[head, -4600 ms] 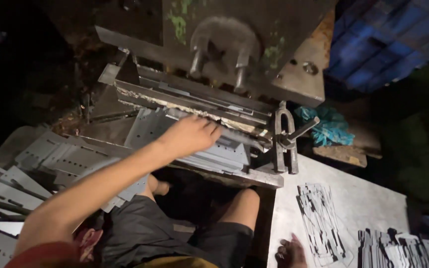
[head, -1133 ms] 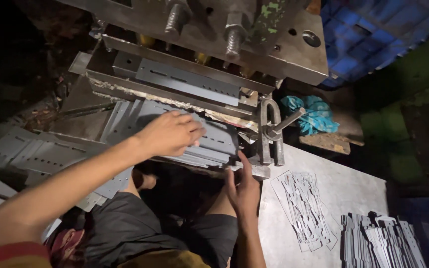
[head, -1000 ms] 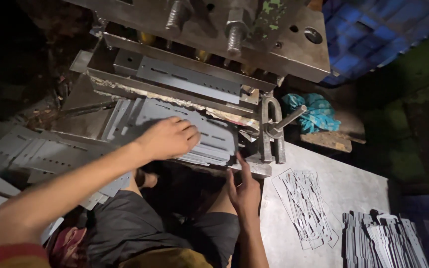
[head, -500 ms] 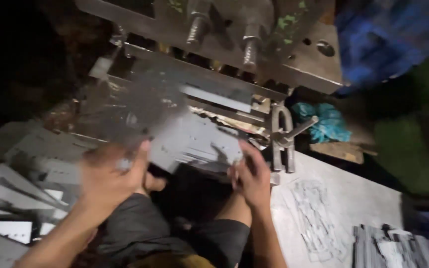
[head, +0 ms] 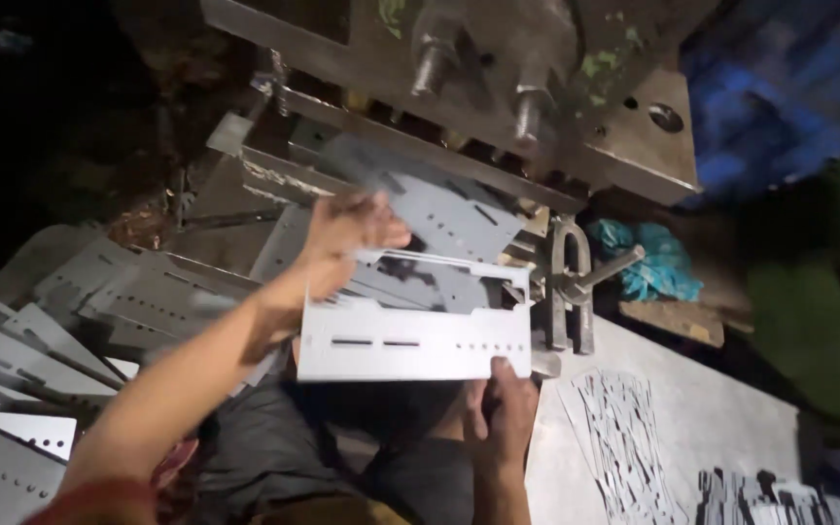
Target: The person places metal plates into a press machine, removes the stamped pieces, and peels away the scrap metal frames. The person then stacks the finished plates and the scrap frames into separate piles, repeating the process.
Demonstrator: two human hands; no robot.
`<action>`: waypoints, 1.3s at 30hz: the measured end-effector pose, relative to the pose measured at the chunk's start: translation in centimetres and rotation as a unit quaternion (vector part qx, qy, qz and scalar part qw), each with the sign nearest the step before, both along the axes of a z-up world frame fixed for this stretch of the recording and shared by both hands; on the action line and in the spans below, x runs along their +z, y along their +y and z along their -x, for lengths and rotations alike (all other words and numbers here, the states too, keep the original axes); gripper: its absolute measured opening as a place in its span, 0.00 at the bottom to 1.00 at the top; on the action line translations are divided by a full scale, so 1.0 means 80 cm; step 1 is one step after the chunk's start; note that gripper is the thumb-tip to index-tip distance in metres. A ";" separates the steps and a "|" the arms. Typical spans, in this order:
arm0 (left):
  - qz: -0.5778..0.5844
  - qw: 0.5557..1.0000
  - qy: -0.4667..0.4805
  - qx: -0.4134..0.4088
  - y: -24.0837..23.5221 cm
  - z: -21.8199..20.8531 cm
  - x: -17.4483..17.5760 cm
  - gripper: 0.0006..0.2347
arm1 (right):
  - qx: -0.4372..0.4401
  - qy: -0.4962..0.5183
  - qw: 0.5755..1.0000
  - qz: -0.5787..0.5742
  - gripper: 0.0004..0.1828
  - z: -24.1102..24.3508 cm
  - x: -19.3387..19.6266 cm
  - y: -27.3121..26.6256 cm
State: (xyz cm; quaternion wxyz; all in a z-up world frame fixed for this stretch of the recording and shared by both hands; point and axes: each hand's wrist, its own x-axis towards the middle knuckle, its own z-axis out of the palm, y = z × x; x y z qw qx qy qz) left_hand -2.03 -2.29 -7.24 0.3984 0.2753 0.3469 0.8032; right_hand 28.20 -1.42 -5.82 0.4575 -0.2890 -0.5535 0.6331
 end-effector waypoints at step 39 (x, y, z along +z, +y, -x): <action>0.198 0.913 0.125 -0.334 0.025 -0.035 0.066 0.27 | -0.012 0.107 0.987 0.121 0.17 -0.040 -0.053 -0.038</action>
